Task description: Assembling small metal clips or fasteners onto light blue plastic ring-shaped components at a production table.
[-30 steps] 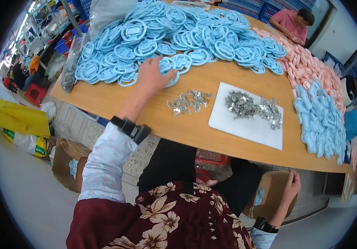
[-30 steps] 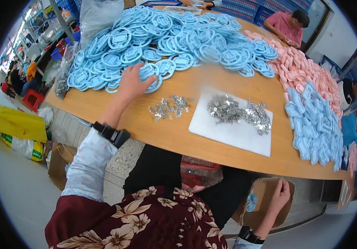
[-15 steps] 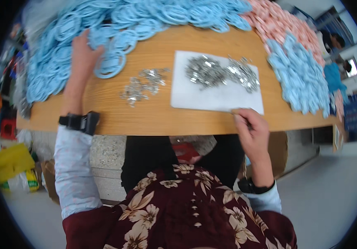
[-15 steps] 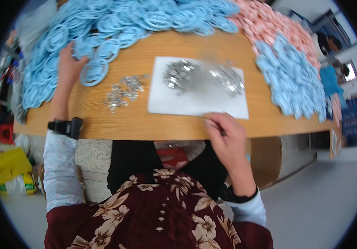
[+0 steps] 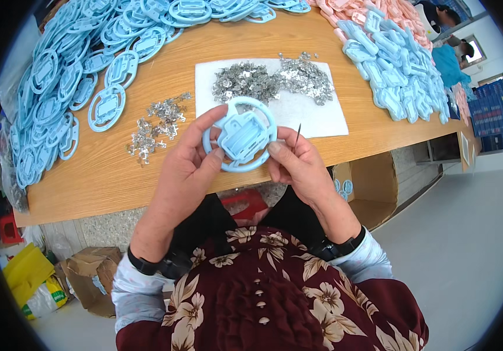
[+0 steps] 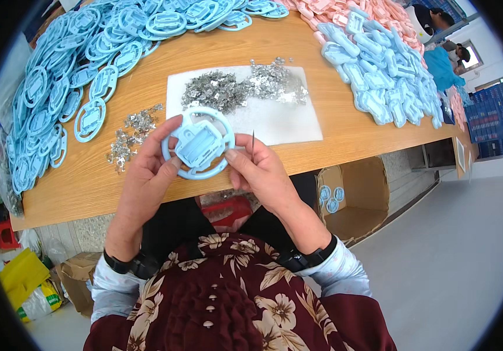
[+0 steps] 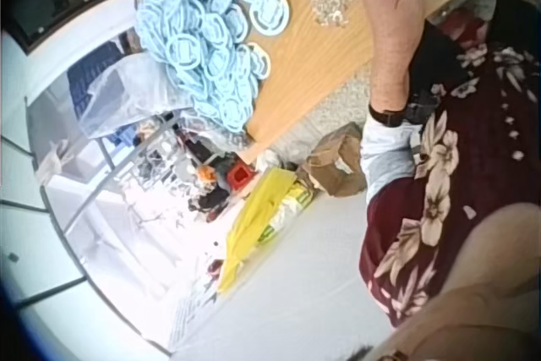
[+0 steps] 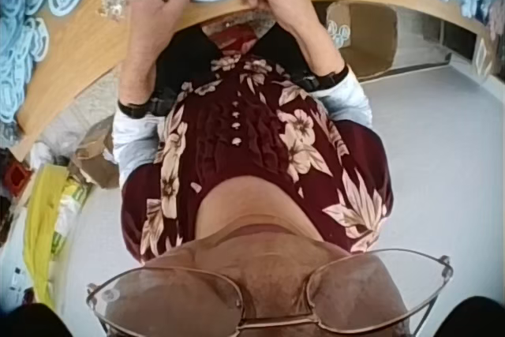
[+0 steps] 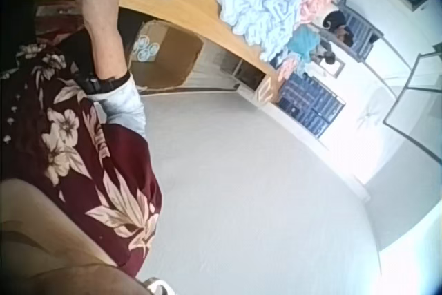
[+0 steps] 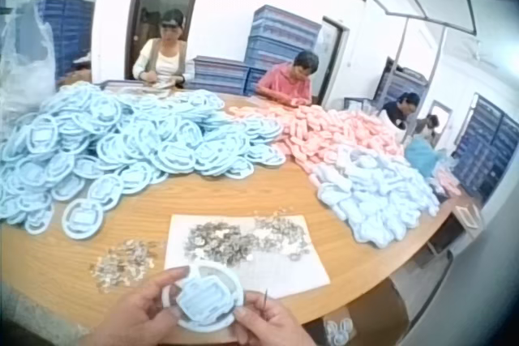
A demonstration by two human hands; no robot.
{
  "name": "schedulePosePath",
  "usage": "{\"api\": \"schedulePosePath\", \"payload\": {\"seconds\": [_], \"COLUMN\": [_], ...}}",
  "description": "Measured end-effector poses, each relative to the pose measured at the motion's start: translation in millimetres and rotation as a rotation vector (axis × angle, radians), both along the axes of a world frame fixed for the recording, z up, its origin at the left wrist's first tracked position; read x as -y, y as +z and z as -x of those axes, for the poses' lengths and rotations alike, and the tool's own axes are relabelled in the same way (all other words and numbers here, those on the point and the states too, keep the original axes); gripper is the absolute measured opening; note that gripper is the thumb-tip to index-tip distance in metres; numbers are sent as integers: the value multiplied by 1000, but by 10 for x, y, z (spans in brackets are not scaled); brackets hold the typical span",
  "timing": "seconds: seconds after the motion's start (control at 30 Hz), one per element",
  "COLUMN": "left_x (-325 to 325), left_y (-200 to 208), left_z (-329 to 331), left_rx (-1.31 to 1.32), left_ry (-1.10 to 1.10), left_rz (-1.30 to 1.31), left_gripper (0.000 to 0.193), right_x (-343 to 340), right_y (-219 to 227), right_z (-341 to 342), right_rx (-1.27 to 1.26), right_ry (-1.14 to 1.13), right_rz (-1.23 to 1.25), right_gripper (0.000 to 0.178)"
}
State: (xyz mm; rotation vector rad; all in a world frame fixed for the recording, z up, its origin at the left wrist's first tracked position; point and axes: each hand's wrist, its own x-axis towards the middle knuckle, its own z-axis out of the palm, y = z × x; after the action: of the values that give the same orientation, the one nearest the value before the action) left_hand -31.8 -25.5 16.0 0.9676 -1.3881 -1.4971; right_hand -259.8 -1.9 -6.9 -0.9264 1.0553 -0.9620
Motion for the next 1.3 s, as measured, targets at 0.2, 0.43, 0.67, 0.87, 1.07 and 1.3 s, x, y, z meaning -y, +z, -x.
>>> {"api": "schedulePosePath", "payload": {"seconds": [0.2,0.43,0.67,0.87,1.07,1.3], "left_x": [53,216,295,305,301,266], "left_y": [-330,-125,-82,-111,-203,-275], "left_z": [40,28,86,9,-11,-62], "left_rx": [-131,216,489,500,477,383], "left_ry": [241,58,30,-23,-6,46], "left_rz": [-192,-207,-82,-116,-44,-59], "left_gripper": [46,41,59,57,56,50], "right_x": [64,873,1201,834,555,561], "right_y": [-30,184,83,135,154,100], "right_z": [129,195,5,-139,-140,224], "right_rx": [-548,-1004,-1071,-993,-897,-920], "right_ry": [-33,-150,-39,-9,-34,-184], "right_rz": [311,607,641,617,667,536], "right_gripper": [32,36,36,32,30,20]}}
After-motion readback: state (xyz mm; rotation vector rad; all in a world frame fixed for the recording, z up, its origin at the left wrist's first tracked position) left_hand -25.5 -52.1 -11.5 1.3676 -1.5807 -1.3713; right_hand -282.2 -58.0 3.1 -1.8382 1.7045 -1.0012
